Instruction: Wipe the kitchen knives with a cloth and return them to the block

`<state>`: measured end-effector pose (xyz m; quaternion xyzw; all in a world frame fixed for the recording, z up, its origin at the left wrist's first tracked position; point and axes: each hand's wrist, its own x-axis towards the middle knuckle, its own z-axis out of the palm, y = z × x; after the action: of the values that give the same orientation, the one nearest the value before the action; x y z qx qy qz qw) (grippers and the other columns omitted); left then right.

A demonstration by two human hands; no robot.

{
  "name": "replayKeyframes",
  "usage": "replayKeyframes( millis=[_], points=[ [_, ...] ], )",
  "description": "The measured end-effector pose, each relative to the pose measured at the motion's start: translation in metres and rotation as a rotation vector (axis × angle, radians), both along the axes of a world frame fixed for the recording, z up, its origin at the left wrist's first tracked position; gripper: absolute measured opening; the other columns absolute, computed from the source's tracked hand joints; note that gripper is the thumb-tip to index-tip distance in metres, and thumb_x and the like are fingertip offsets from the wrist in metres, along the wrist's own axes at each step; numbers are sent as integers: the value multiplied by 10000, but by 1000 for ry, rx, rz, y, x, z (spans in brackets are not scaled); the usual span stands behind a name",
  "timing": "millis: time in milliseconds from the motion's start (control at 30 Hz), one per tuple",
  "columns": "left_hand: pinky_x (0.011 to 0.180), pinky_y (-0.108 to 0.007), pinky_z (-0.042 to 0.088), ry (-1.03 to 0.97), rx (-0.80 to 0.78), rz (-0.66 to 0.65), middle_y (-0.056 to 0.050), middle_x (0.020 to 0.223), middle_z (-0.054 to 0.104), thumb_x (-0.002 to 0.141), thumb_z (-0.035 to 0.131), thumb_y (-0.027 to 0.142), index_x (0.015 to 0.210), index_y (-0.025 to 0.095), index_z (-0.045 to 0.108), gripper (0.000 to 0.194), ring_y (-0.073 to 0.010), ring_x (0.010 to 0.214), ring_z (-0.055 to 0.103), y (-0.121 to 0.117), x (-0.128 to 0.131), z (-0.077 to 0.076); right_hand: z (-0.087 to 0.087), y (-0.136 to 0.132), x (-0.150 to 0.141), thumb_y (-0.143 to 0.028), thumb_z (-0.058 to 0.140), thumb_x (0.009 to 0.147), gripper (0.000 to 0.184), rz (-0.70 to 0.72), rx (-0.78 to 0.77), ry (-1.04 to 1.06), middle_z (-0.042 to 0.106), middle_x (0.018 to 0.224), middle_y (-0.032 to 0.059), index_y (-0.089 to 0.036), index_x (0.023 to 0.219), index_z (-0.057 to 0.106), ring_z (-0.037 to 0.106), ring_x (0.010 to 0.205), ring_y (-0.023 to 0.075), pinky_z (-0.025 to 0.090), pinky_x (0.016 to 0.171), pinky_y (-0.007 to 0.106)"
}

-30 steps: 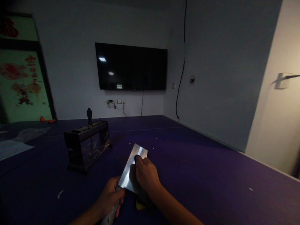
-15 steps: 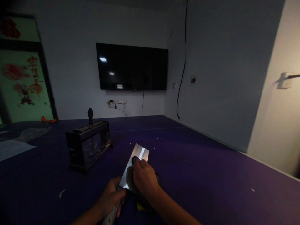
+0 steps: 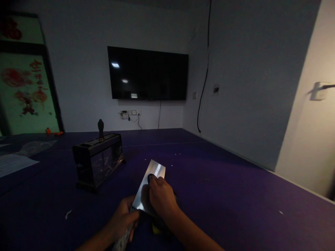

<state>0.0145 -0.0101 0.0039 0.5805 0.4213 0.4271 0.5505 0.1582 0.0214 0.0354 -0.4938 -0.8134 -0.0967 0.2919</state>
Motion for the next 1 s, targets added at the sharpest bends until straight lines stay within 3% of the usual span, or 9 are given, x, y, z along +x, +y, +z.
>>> replayKeyframes(
  millis=[267,500,633,767,1000],
  points=[
    [292,-154,292,-23,66,12,51,408,462,529,459,129,601,144,511,90,-57,284,380,5,0,0,-4,-16,-4,-67,384,785,232,25,-11,-26,602,733,64,-139,869,589,543,638,142,410,589,199],
    [242,-179,291,-14,-27,10,65,397,459,567,445,168,663,160,498,111,-84,229,376,3,1,-2,-1,-1,-1,-46,406,756,247,56,22,-67,613,898,99,-121,922,574,548,798,168,418,727,216],
    [233,-183,294,0,-42,6,71,392,448,556,455,180,674,160,493,125,-85,223,369,2,1,0,3,0,0,-35,398,754,268,17,-31,-25,612,830,88,-114,949,564,554,743,151,418,691,203],
    [255,-162,289,-35,24,45,52,409,464,552,485,192,655,142,500,115,-64,260,367,3,1,3,-2,-16,-6,-56,398,772,240,33,-35,19,603,736,56,-139,916,572,549,641,136,416,605,195],
    [265,-164,291,-74,60,57,43,411,467,558,504,213,649,138,508,118,-70,282,383,4,1,5,-10,-17,-9,-41,403,761,245,116,78,-107,627,823,99,-129,898,586,558,713,181,445,663,252]
  ],
)
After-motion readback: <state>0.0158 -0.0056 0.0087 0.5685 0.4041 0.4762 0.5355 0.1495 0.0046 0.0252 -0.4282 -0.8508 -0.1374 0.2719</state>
